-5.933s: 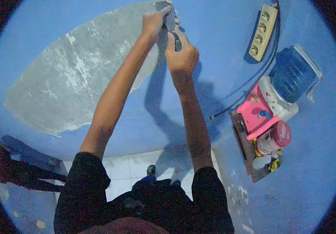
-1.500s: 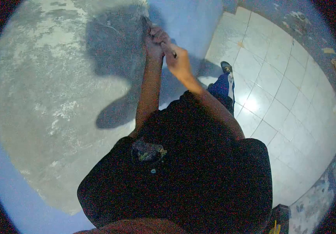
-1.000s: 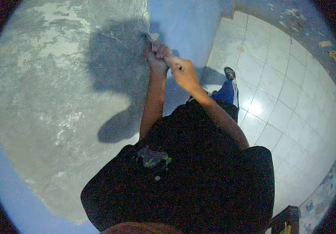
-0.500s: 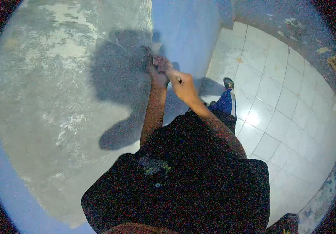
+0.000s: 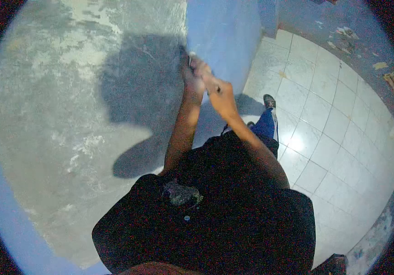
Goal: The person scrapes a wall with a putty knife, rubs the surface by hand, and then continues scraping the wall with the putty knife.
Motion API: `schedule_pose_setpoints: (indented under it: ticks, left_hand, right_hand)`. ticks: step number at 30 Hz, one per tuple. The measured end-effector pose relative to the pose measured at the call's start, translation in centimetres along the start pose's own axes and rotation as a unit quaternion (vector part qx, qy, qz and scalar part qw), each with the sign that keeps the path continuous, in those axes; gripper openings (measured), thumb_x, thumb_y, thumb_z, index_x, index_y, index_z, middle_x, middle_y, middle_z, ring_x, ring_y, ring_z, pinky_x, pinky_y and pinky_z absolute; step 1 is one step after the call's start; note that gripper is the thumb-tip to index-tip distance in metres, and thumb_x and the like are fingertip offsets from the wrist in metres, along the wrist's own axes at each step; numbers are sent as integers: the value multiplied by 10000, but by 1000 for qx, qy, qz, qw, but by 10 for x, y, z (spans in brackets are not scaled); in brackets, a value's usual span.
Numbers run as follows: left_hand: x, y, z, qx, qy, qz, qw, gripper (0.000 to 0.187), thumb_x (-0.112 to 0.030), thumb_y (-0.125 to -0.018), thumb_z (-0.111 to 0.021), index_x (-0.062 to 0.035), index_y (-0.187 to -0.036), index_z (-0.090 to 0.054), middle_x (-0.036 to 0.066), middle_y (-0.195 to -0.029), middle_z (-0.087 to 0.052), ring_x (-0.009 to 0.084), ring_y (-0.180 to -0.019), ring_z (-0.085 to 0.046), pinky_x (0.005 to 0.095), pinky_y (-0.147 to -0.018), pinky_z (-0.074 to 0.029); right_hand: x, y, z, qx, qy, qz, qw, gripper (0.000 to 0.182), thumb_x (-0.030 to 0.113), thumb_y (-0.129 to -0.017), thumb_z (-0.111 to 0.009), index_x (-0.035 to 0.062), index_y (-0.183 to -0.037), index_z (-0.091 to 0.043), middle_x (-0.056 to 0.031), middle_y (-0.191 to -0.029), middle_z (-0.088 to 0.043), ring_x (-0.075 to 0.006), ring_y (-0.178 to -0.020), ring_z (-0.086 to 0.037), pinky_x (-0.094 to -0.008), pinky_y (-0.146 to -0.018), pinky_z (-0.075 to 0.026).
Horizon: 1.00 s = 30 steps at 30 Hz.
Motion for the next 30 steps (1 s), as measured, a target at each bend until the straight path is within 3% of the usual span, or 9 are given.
schedule_pose_setpoints:
  ticks: [2,5,6,15,18,21,25,26,30]
  left_hand:
    - [19,30,-42,-5,40,-11,999,225,-312,-969,-470,-107,-887,-512,11,-605,-432,151,-442,-337,279,-518,-364]
    - [23,26,7,-153,-524,-195,815,161,-275,-957,-496,-133,-882,-486,-2,-647,-421,138,-490,-358,264,-542,-383]
    - [18,18,8,-214,-495,-40,841,55,-197,-951,-470,-148,-927,-473,-17,-694,-402,122,-545,-367,242,-566,-393]
    - [14,11,0,123,-217,-84,965,148,-247,-948,-410,-135,-969,-504,-20,-717,-377,119,-626,-413,263,-623,-418]
    - [19,21,-19,-354,-198,-149,902,140,-228,-954,-404,-127,-970,-500,-22,-720,-399,117,-621,-420,269,-628,-417]
    - [6,10,2,-68,-301,-154,939,154,-254,-958,-407,-132,-955,-501,-22,-743,-437,121,-623,-444,286,-638,-436]
    - [3,-1,21,-60,-230,-78,968,177,-290,-940,-462,-143,-870,-530,-11,-716,-436,130,-652,-480,302,-677,-462]
    - [25,16,-41,-284,-255,-171,908,241,-307,-933,-487,-156,-749,-522,-5,-667,-446,130,-594,-462,294,-626,-446]
    - [15,-14,-23,-35,-172,-89,980,219,-321,-932,-485,-163,-786,-526,-17,-654,-437,126,-574,-448,283,-597,-431]
  right_hand:
    - [-15,15,-6,-19,-32,49,998,313,288,-940,-564,8,-1015,-681,38,-628,-485,-66,-591,-442,-245,-518,-375]
    - [-21,-1,-3,-48,-15,92,994,317,296,-944,-556,14,-1009,-686,36,-615,-484,-59,-578,-436,-242,-511,-364]
    - [-17,-5,-1,-45,-11,87,995,313,296,-946,-553,21,-1005,-690,38,-606,-480,-55,-570,-430,-239,-507,-356]
    - [-18,5,-1,-39,7,63,997,273,209,-921,-577,3,-1082,-657,18,-608,-477,-58,-591,-417,-254,-522,-374]
    - [-16,15,-8,-43,-20,49,998,305,273,-942,-560,-5,-890,-676,35,-589,-453,-49,-555,-404,-240,-501,-348]
    - [-14,4,-11,-46,29,65,996,321,286,-939,-562,-10,-897,-681,23,-585,-466,-51,-560,-428,-243,-502,-352]
    - [-6,1,4,-29,31,52,998,246,183,-918,-560,-1,-1045,-664,43,-648,-500,-60,-637,-425,-264,-542,-388]
    - [-5,4,3,-26,27,54,998,249,187,-920,-560,-6,-1039,-664,45,-651,-495,-61,-638,-423,-263,-543,-388]
    - [-13,-5,2,-23,8,45,999,259,204,-921,-573,-6,-1034,-672,53,-660,-492,-56,-644,-425,-260,-545,-388]
Point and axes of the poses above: each hand's wrist, its own y-axis away from the middle knuckle, its own z-axis out of the back of the hand, x = y × z, the point moved 2 cm from there along -y, towards the middle knuckle
